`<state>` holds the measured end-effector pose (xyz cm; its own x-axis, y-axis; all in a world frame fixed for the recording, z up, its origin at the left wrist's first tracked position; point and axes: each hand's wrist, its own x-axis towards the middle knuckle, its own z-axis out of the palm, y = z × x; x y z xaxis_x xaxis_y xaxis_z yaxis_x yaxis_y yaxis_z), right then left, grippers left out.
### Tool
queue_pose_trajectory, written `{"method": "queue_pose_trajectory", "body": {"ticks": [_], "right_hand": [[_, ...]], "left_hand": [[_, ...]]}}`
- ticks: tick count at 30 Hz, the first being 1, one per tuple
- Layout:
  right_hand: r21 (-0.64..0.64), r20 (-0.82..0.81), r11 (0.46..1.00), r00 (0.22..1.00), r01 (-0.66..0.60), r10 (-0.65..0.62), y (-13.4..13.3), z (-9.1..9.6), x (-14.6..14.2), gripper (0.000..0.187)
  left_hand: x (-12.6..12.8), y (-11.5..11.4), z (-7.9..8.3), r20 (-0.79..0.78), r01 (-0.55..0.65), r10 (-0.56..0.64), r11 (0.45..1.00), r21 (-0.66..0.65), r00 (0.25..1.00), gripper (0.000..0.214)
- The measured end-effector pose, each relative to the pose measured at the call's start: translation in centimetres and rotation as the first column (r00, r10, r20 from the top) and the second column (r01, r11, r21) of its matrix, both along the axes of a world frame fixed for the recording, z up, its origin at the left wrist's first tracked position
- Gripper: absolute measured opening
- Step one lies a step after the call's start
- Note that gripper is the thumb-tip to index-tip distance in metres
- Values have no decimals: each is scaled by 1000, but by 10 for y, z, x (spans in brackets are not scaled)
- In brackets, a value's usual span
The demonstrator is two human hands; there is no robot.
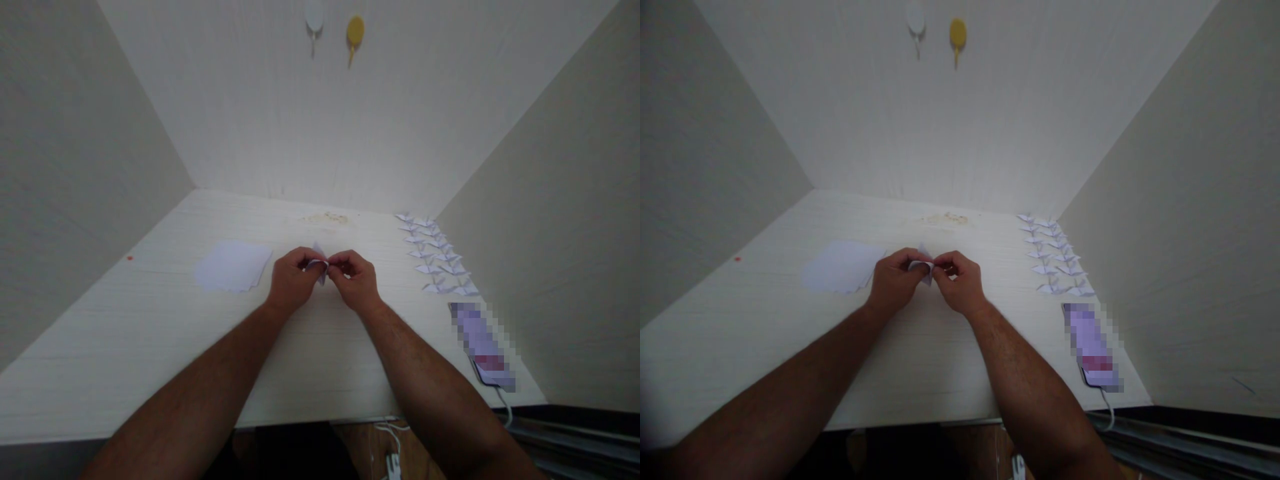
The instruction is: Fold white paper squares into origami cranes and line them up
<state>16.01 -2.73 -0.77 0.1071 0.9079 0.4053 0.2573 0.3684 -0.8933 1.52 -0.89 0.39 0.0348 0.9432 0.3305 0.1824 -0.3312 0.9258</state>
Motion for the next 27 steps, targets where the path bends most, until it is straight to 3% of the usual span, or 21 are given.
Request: {"method": "queue_pose_trajectory", "body": {"ticks": [9, 17, 27], "right_hand": [[-38, -115, 998, 992, -52, 48, 3, -6, 0, 13], [-126, -277, 983, 957, -130, 91, 7, -3, 0, 16], [-169, -288, 972, 951, -164, 110, 8, -1, 1, 18]], "left_hand": [[4, 2, 1, 267, 45, -16, 994, -103, 964, 17], [2, 5, -3, 252, 94, -75, 994, -61, 965, 14], [2, 3, -1, 248, 132, -119, 991, -36, 961, 8]]}}
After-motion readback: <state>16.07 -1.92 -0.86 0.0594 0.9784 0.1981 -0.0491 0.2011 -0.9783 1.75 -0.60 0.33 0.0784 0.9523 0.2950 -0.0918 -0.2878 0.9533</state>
